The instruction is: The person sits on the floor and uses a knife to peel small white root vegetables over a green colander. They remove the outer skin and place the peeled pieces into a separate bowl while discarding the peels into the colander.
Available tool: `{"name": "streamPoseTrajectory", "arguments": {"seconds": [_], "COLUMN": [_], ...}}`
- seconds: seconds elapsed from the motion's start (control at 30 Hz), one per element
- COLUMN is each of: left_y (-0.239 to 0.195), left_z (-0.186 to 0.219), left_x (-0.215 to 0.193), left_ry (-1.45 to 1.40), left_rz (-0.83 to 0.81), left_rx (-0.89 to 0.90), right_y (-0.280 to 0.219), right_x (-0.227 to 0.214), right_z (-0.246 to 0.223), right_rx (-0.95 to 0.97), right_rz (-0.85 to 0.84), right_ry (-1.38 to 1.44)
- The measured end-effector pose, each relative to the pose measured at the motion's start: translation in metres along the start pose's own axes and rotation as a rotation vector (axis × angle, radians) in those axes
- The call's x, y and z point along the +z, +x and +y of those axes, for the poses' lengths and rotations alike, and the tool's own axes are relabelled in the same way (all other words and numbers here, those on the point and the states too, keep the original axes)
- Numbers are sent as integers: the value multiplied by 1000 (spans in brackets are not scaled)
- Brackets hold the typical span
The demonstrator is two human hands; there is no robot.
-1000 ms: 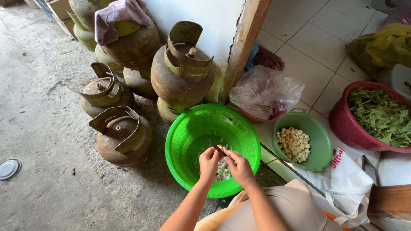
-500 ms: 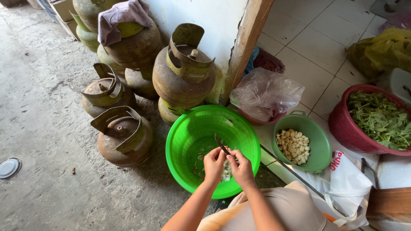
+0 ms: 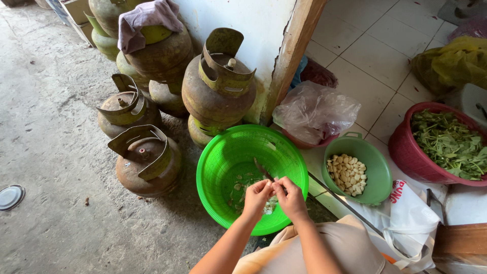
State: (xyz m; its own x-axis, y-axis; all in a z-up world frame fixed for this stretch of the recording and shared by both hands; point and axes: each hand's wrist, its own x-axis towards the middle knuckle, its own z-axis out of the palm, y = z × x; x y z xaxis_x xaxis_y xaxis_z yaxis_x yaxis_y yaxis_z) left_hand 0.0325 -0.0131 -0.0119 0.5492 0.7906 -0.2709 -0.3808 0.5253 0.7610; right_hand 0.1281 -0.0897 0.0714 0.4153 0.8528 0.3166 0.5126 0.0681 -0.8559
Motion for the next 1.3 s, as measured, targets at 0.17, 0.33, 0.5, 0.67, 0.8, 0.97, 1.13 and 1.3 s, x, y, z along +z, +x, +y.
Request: {"name": "streamPoseTrajectory", "arguments": {"seconds": [0.17, 0.33, 0.5, 0.67, 0.8, 0.97, 1.13, 1.3], "left_y": [-4, -9, -7, -2, -5, -4, -9, -6], "left_z": [19, 42, 44, 53, 58, 63, 67, 64], "left_x": [19, 19, 7, -2, -4, -3, -1, -9], "left_ry": [-136, -145, -69, -16, 2, -26, -38, -26], "left_rz": [-79, -128, -154, -275, -296, -234, -161, -187], "left_rx": [4, -145, -166, -163, -111, -39, 1, 35], "right_y": [5, 3, -3, 2, 10, 6, 4, 4], "right_x": [-5, -12, -9, -17, -32, -24, -13, -19], "right_z": [6, 0, -2, -8, -9, -9, -15, -24], "right_rx": [407, 386, 308, 338, 349, 467, 368, 367], "right_rz": [38, 49, -40, 83, 257, 85, -113, -216], "right_ry": [575, 594, 591, 566, 619, 348, 482, 564]}}
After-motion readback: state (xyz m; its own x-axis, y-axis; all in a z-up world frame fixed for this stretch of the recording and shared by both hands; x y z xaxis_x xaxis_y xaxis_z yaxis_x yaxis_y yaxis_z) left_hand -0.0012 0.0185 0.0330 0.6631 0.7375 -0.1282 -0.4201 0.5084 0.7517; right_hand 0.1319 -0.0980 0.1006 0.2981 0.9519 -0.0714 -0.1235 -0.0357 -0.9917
